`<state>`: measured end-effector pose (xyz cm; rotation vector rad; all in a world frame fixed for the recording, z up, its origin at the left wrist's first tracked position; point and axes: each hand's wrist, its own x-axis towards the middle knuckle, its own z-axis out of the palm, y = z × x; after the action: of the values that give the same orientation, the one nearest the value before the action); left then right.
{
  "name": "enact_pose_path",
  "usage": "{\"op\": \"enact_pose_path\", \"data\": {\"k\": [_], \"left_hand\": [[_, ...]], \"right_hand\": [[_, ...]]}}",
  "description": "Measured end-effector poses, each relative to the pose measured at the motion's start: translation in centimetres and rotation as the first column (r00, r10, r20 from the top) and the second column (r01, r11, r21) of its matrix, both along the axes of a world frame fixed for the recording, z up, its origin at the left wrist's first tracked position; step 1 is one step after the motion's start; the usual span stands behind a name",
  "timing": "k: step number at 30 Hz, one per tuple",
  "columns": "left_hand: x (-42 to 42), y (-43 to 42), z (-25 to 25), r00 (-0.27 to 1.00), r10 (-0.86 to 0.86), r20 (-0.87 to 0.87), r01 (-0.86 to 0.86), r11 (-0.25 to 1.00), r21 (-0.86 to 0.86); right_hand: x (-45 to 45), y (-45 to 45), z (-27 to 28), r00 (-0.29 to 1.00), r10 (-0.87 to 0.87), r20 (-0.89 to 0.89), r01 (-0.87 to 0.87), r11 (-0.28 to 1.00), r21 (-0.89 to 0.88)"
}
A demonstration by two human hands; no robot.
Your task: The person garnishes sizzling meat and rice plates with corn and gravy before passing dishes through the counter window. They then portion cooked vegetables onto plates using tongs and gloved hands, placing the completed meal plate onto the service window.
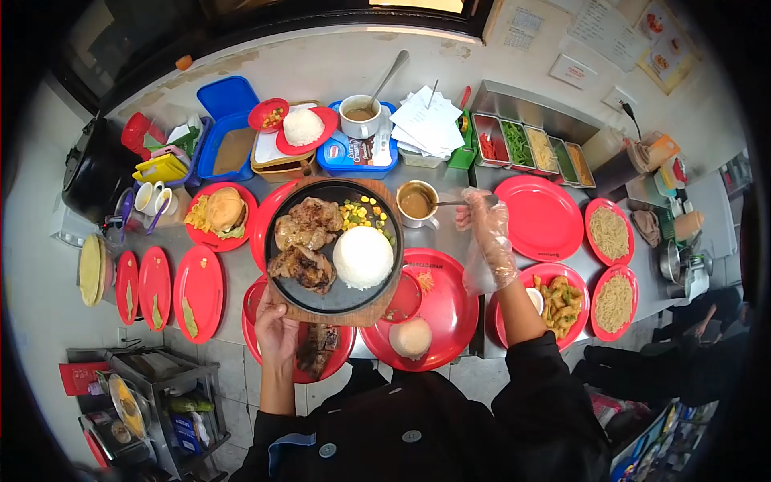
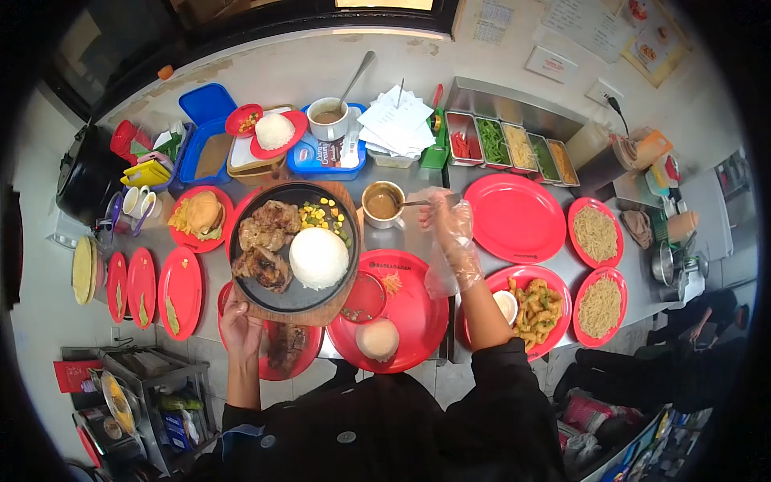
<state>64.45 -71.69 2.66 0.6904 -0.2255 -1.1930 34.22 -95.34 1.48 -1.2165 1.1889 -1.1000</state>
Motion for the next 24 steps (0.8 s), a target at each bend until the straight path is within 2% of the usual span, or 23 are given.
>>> {"op": "enact_pose_path", "data": {"k": [2, 3, 5, 6, 8, 12, 17, 19, 20, 23, 24], "left_hand": [[0.1, 0.1, 0.1, 1.0, 0.0, -0.004, 0.0, 1.0, -0.004], [0.2, 0.2, 0.2, 1.0, 0.007, -0.003, -0.007, 1.0, -0.002], [0.4, 0.4, 0.2, 1.0, 0.013, -0.001, -0.013, 1.0, 0.0], [0.6, 0.6, -0.1, 1.0, 0.019, -0.001, -0.019, 1.0, 0.003], [0.8, 0.9, -0.3, 1.0, 0.024, -0.001, -0.024, 1.0, 0.006], [0.8, 0.8, -0.1, 0.999, 0.034, -0.006, -0.034, 0.999, 0.003], [0.2, 0.0, 0.4, 1.0, 0.011, 0.024, -0.011, 1.0, 0.023], [-0.1, -0.7, 0.3, 0.999, 0.005, 0.032, -0.006, 1.0, 0.021], [-0.2, -1.0, 0.1, 0.999, -0.014, 0.033, 0.014, 1.0, 0.02], [-0.9, -2.2, 0.0, 0.999, -0.032, -0.009, 0.032, 0.999, -0.007], [-1.2, -2.6, 0.1, 0.999, -0.044, -0.026, 0.043, 0.999, -0.021]], "right_hand": [[-0.9, -0.4, -1.1, 0.968, -0.141, 0.205, 0.128, 0.989, 0.077], [-1.3, -0.4, -1.4, 0.968, -0.143, 0.206, 0.13, 0.989, 0.076], [-2.0, -0.1, -1.8, 0.922, -0.165, 0.351, 0.148, 0.986, 0.074], [-2.2, -0.1, -1.8, 0.921, -0.165, 0.352, 0.149, 0.986, 0.074], [-2.6, -0.1, -1.9, 0.879, -0.224, 0.421, 0.157, 0.97, 0.188], [-3.0, 0.3, -2.3, 0.824, -0.238, 0.514, 0.137, 0.964, 0.227], [-3.2, 0.5, -1.2, 0.831, -0.218, 0.512, 0.142, 0.973, 0.183], [-3.4, 0.1, 1.6, 0.88, -0.187, 0.437, 0.142, 0.981, 0.134], [-3.1, 0.0, 3.9, 0.865, -0.16, 0.476, 0.099, 0.983, 0.152], [-2.3, -0.6, 9.4, 0.906, -0.082, 0.415, 0.062, 0.996, 0.062], [-1.5, -0.7, 10.9, 0.927, -0.008, 0.374, -0.005, 0.999, 0.034]]}}
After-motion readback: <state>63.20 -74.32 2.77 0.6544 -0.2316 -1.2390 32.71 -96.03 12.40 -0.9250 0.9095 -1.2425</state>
